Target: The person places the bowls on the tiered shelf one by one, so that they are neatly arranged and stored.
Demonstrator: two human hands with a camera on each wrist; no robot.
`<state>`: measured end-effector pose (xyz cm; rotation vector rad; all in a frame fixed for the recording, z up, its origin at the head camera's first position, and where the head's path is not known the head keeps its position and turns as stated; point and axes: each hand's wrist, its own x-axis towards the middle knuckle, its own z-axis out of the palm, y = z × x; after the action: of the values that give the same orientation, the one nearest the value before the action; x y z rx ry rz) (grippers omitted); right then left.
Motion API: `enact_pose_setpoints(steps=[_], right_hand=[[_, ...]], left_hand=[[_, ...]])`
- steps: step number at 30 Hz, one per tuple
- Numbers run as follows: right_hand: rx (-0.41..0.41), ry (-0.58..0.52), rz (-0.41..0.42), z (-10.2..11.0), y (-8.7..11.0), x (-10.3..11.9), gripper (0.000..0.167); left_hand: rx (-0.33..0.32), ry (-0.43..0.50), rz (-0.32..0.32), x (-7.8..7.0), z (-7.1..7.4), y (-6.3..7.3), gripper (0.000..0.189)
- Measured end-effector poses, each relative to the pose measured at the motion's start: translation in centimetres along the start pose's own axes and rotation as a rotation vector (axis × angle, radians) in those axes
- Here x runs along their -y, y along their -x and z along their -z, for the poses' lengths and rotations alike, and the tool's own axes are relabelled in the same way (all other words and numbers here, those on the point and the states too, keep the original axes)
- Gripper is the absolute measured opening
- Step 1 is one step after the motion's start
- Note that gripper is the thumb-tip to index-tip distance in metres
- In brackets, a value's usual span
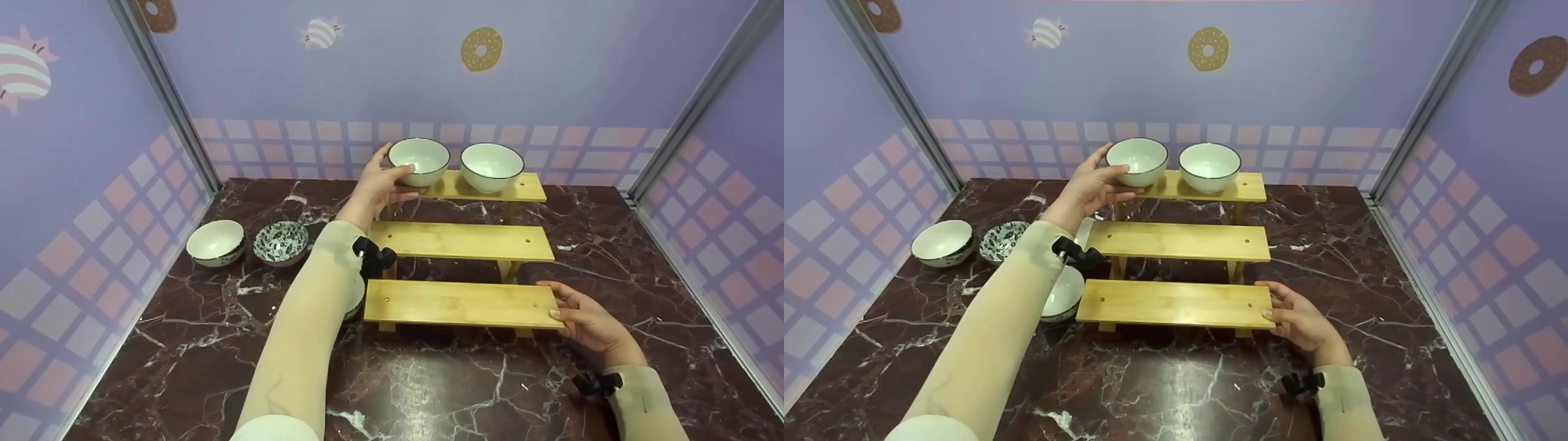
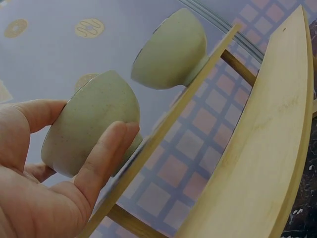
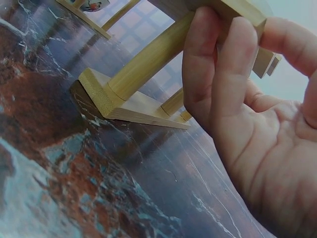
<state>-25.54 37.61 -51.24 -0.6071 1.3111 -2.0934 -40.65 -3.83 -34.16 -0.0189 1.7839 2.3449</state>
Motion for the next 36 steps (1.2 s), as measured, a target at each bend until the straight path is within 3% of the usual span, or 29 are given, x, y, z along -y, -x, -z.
enact_pose_setpoints(steps=[21, 36], right_hand=[[-0.016, 0.009, 0.003, -0.1, -0.1, -0.1, 0.057], [0.023, -0.047, 0.012, 0.1, 0.0, -0.2, 0.058]], left_hand=[[0.015, 0.016, 0.011, 0.5, -1.0, -0.5, 0.09], [0.037, -0.075, 0.032, 0.6, -1.0, -0.3, 0.089]])
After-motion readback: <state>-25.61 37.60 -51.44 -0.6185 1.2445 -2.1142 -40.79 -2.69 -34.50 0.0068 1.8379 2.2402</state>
